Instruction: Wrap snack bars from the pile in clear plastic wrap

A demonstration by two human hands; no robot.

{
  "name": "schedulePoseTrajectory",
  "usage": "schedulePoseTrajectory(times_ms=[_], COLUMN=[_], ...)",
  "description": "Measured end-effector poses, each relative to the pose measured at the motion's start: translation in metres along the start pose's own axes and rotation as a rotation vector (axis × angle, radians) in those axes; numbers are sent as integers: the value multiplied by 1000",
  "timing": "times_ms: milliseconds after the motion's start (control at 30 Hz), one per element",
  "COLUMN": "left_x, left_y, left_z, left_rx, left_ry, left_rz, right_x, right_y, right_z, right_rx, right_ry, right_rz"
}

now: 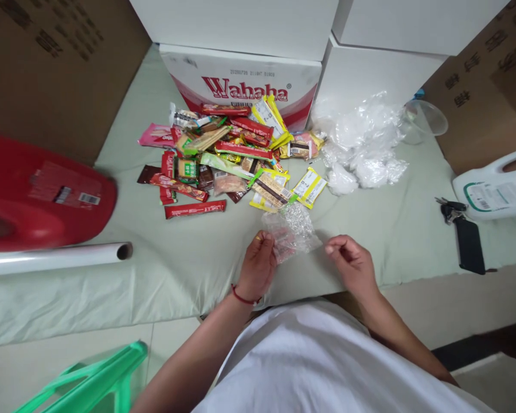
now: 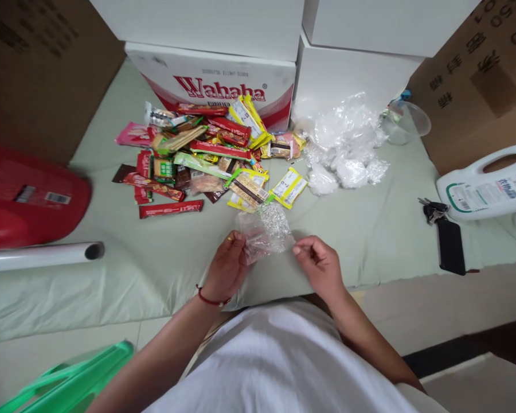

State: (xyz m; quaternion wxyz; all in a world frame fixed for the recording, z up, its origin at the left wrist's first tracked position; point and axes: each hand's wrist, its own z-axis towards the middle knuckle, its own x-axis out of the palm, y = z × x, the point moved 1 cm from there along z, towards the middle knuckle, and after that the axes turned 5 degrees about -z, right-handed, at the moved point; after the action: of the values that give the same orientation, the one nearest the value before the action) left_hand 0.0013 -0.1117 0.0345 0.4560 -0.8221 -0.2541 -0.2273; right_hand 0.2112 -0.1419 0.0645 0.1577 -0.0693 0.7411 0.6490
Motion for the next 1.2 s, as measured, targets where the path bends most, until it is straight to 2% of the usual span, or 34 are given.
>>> schedulePoseTrajectory(times_ms=[100,167,333,400,567,633,700,833,933,1000,1100,1167,1200], left_x=[0,-2,-8,-8,-10,-12,-15,-22,-29,-34,-37,-32,-28], left_y=[6,7,7,5,1,1,1,2,7,9,5,0,-1], left_z=[0,0,-1,-3,-5,-6,-5,0,3,1,-12,-21,-24], left_rx=[42,78,95,90,38,21,14,-31,-10,100,520,751,775], left_ry=[3,-7,-4,6,3,21,48,80,27,-74,-274,-244,-166], left_rz=[59,80,23,-7,-63,-87,-110,-144,-57,55,428,749,866], right_x=[16,26,33,29,13,10,11,17,20,20,21,23,24], right_y=[6,6,3,1,-6,-8,-10,-8,-5,-5,-8,-10,-11], right_z=[-2,1,9,10,19,23,25,23,22,23,23,22,22], right_rx=[-163,-221,-239,-220,-64,26,136,396,445,418,343,292,272], right_ry=[104,138,268,272,11,-32,7,202,212,178,146,155,167], right_rz=[-164,-246,-271,-261,-202,-119,14,319,416,385,289,235,215])
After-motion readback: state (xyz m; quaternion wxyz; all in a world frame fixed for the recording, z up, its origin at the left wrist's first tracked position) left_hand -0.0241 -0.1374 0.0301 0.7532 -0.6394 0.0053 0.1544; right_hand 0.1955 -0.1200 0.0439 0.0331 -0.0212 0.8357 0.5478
